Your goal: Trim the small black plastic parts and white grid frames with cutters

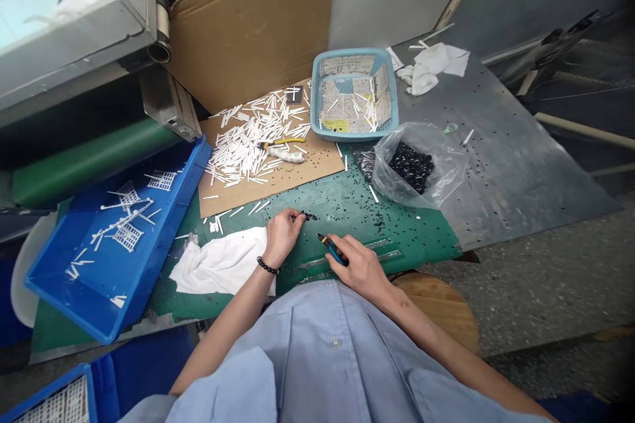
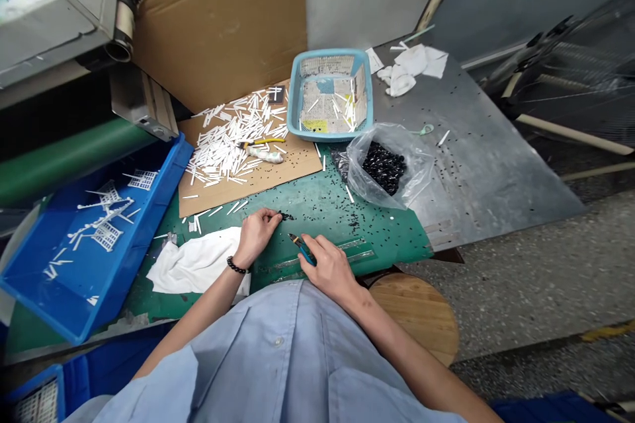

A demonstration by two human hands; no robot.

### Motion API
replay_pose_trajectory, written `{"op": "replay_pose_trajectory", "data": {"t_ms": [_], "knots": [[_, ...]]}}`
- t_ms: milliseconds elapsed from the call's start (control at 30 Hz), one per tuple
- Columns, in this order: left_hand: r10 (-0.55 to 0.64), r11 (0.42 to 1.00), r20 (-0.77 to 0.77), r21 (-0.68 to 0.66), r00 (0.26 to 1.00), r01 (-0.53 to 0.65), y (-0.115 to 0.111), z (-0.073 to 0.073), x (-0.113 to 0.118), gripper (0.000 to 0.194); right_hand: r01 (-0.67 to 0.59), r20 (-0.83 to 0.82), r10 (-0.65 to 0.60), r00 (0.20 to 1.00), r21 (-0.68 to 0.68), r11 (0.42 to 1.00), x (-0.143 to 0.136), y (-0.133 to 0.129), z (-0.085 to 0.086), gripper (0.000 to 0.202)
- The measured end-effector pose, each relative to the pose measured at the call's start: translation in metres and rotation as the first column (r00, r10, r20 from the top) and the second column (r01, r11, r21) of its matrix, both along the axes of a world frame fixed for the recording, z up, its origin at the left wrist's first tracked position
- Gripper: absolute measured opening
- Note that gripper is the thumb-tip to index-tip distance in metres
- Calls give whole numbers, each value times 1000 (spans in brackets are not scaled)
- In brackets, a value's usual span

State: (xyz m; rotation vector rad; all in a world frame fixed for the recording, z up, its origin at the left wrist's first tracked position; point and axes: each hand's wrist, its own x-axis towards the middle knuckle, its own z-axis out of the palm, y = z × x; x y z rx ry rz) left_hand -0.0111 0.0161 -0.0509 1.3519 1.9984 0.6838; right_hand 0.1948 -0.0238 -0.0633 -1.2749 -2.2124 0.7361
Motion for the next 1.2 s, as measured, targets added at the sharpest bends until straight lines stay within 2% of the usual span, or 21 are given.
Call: {"op": "replay_pose_trajectory", "data": {"t_ms": [133, 233, 333, 400, 433, 500, 567, 600, 633, 700, 867, 1033, 1200], "knots": [[-77, 992, -134, 85, 988, 89, -3, 1, 7, 13, -5, 3, 5, 1000, -3, 1000, -1, -1, -3, 36], [-96, 993, -139, 50, 986, 104, -1, 4, 9, 12, -8, 6, 8, 1000, 12, 1000, -1, -1, -3, 37], [-5, 999, 34, -49, 999, 6, 0, 6, 9, 10, -3, 4, 3, 1000, 24, 1000, 0, 0, -1, 36], [97, 993, 266, -97, 959, -73, 0, 7, 6, 8, 7, -6, -7, 1000, 25, 1000, 0, 1, 2, 36], [146, 987, 410, -126, 900, -103, -1, 8, 5, 7, 12, -12, -11, 1000, 23, 1000, 0, 2, 3, 36], [225, 973, 680, -197, 697, -122, -3, 9, 1, 11, 19, -23, -18, 1000, 21, 1000, -1, 3, 5, 36], [263, 964, 845, -248, 466, -94, -6, 12, -3, 16, 21, -33, -21, 999, 20, 1000, -3, 4, 7, 36], [265, 964, 887, -252, 378, -84, -7, 14, -5, 17, 20, -36, -19, 999, 21, 1000, -5, 5, 8, 36], [259, 966, 913, -247, 316, -79, -8, 16, -6, 18, 18, -38, -17, 999, 23, 1000, -6, 5, 9, 37], [244, 969, 938, -230, 247, -87, -9, 19, -7, 18, 13, -41, -11, 999, 31, 999, -8, 5, 10, 37], [191, 977, 958, -165, 212, -131, -10, 22, -7, 20, 7, -52, -6, 999, 28, 1000, -11, 5, 12, 36], [166, 984, 966, -148, 198, -101, -10, 23, -7, 24, 3, -47, -3, 999, 9, 1000, -11, 7, 15, 37], [179, 984, 950, -170, 256, -57, -16, 22, -5, 30, -16, -4, 16, 1000, 55, 998, -13, 9, 18, 38]]}}
